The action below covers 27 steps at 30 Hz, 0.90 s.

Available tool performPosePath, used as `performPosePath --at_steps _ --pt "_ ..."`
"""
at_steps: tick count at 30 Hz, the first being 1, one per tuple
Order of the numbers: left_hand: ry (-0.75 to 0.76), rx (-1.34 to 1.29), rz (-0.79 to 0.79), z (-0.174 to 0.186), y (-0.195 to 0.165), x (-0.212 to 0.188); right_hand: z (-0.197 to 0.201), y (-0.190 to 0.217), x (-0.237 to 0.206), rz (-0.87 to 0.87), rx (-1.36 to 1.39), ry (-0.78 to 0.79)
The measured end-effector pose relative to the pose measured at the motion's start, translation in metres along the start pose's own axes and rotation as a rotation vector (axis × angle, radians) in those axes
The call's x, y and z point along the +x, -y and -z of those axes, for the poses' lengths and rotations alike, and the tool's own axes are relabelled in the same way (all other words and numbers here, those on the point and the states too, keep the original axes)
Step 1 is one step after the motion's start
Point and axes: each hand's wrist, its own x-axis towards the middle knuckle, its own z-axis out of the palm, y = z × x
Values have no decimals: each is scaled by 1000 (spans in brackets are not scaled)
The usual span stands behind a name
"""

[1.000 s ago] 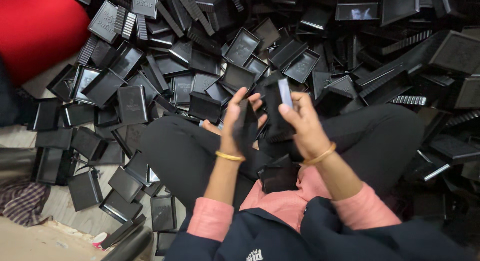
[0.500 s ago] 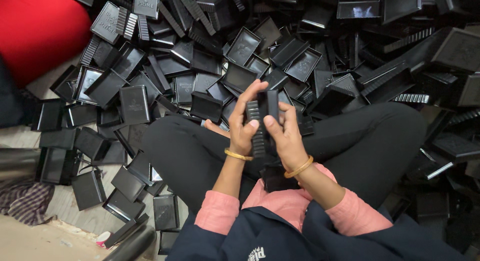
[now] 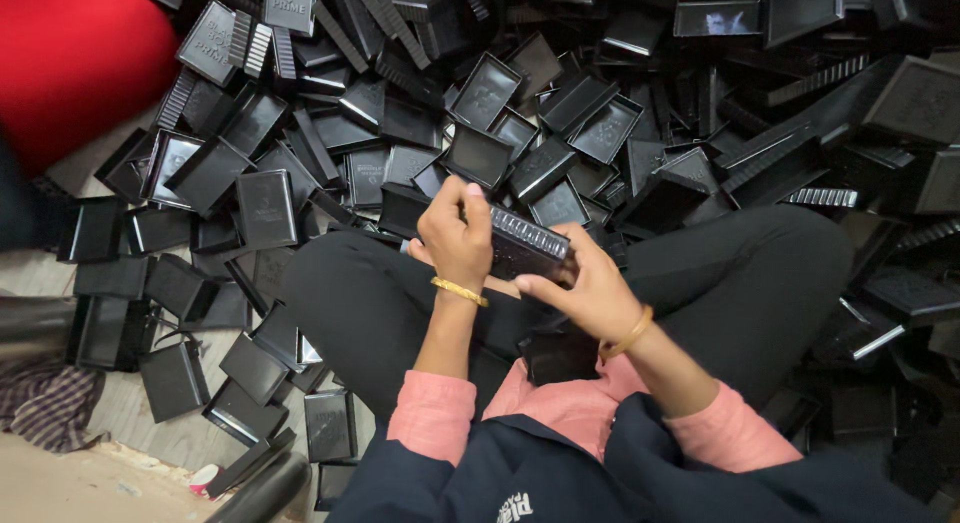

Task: The person sits on the floor and repeatedly picks up two black plastic components from a large pile. They align and press the parts together by hand, then place the assembled unit aside. The process continues with one-at-a-time handling of identical parts.

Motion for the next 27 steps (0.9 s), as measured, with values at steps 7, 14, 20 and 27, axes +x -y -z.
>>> performPosePath --at_steps 7,14,20,27 --pt "0 82 98 -2 11 -3 5 32 11 113 -726 -80" --pt "287 286 21 -27 65 43 105 77 146 202 79 -51" --pt "284 850 -646 -77 121 68 108 -16 167 281 -916 -185" --pt "449 831 -464 -63 124 70 104 -128 97 -89 -1238 -56"
